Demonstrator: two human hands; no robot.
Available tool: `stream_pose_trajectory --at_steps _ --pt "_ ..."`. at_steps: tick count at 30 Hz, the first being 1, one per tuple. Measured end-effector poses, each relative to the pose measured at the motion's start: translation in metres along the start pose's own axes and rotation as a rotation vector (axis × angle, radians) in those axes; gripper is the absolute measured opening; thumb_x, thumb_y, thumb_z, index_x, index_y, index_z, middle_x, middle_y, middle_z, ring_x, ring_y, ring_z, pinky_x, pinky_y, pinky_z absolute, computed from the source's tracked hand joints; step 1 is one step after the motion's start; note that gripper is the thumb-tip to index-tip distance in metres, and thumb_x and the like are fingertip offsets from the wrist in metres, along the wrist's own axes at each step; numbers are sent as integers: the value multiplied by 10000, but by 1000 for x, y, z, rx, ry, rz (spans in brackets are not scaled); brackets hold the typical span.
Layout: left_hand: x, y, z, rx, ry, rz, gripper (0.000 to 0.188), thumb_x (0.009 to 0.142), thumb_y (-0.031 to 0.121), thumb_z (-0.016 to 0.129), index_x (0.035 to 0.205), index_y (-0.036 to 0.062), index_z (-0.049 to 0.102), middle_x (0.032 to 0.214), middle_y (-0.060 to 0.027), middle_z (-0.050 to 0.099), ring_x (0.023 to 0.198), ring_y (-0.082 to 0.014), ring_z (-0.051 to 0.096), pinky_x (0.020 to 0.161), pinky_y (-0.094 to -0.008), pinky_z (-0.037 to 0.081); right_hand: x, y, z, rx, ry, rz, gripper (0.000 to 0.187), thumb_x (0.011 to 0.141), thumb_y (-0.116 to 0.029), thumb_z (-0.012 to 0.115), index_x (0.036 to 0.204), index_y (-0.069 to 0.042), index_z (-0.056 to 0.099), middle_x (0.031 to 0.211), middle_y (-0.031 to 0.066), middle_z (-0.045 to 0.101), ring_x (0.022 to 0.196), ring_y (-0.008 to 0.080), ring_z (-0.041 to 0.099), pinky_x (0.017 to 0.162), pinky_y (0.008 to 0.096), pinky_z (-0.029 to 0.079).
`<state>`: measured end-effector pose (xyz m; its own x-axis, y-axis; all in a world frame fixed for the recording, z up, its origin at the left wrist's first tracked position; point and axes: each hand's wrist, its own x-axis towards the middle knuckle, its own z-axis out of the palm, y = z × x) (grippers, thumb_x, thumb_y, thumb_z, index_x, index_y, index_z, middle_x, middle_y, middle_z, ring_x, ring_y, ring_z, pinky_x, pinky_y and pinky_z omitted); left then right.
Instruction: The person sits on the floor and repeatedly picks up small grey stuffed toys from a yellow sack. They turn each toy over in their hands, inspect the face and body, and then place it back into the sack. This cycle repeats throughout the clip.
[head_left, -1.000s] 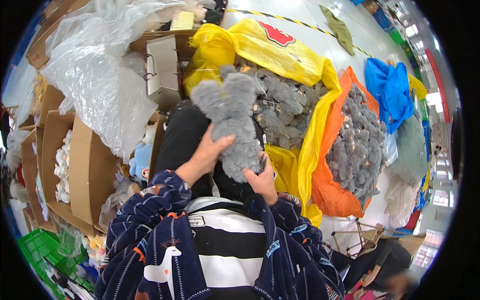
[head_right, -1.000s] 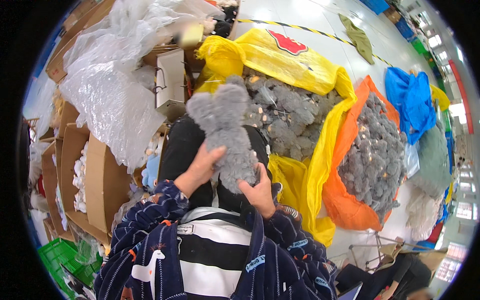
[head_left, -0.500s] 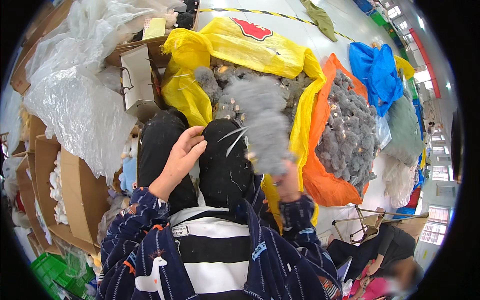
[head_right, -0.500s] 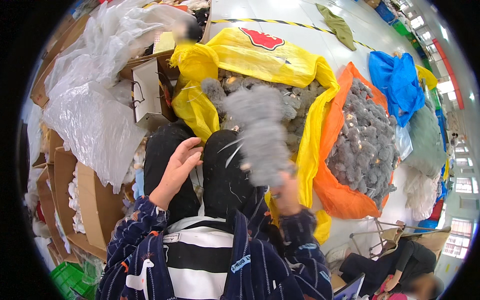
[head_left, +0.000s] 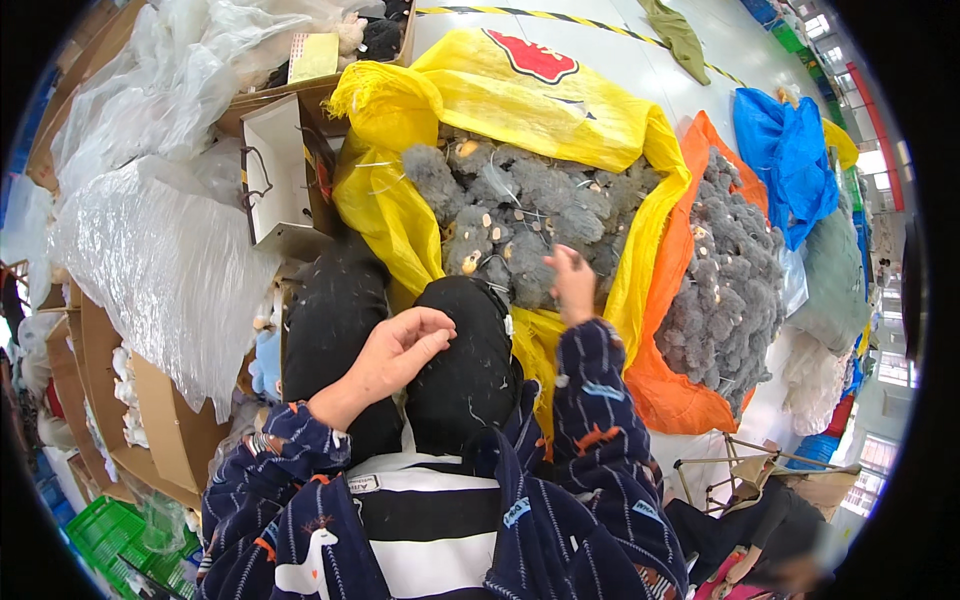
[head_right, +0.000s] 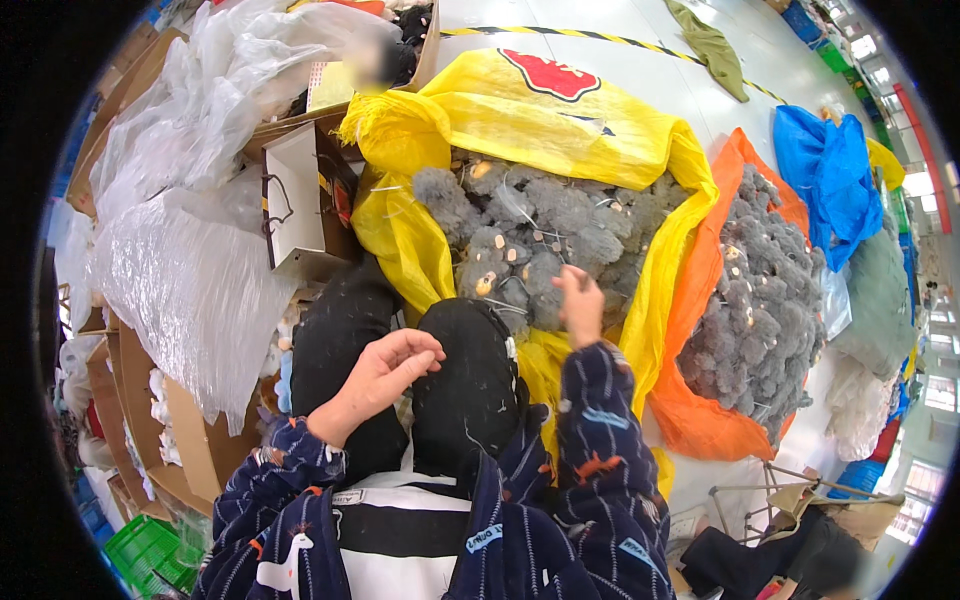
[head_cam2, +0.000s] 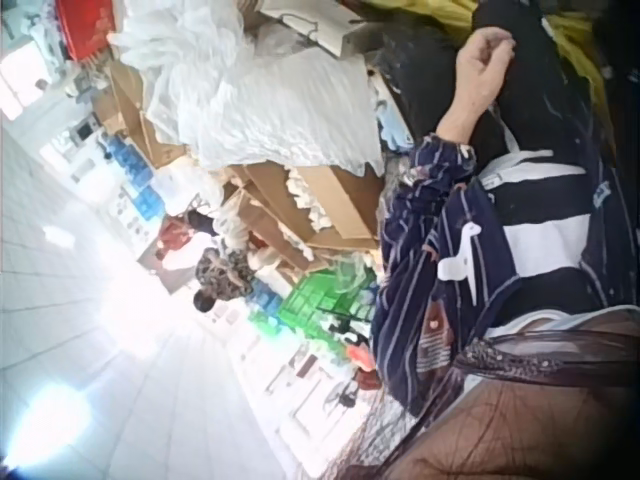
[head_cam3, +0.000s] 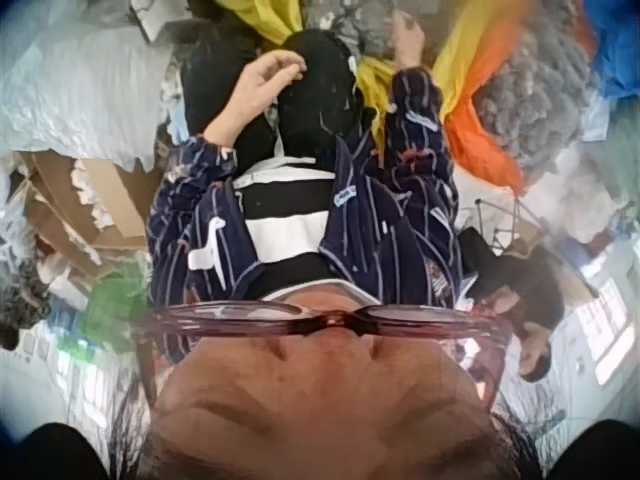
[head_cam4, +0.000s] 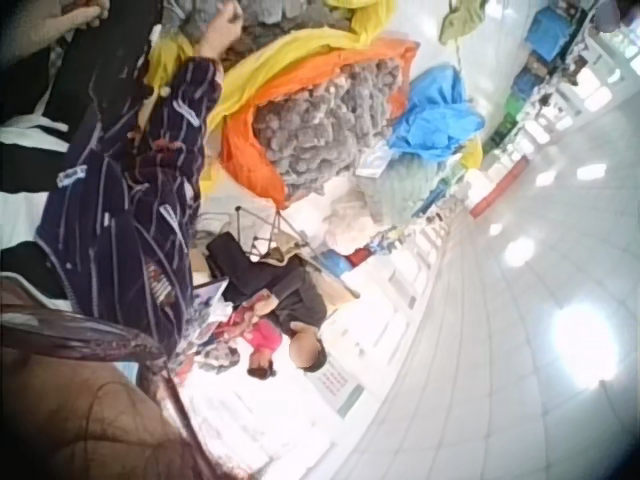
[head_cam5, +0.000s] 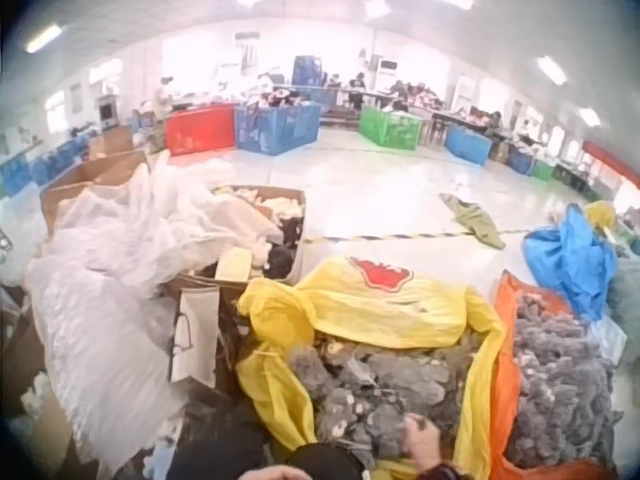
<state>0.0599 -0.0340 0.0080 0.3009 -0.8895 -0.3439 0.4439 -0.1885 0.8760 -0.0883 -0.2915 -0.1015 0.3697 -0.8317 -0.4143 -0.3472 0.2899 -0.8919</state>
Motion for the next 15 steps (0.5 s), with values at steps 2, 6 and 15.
stream_pose_trajectory --at_steps 2,6,15 --pt "5 6 2 -63 4 -23 174 876 98 527 1023 7 538 951 -36 573 893 -88 536 795 -227 435 31 23 37 -66 -62 -123 303 825 -270 571 993 -19 587 829 82 643 594 90 558 510 221 422" --pt "4 -1 -2 28 -5 -111 183 879 134 535 1023 21 552 923 -1 583 821 -44 526 738 -190 427 82 55 96 -394 -25 -212 449 750 -340 615 1048 -7 571 812 145 641 726 213 623 677 314 469" --pt "4 -5 -7 -64 -33 -145 202 877 139 538 1046 30 544 951 -10 586 853 -56 534 746 -195 433 87 78 118 42 -13 -43 270 753 -189 602 943 2 588 689 50 586 604 125 533 549 255 410"
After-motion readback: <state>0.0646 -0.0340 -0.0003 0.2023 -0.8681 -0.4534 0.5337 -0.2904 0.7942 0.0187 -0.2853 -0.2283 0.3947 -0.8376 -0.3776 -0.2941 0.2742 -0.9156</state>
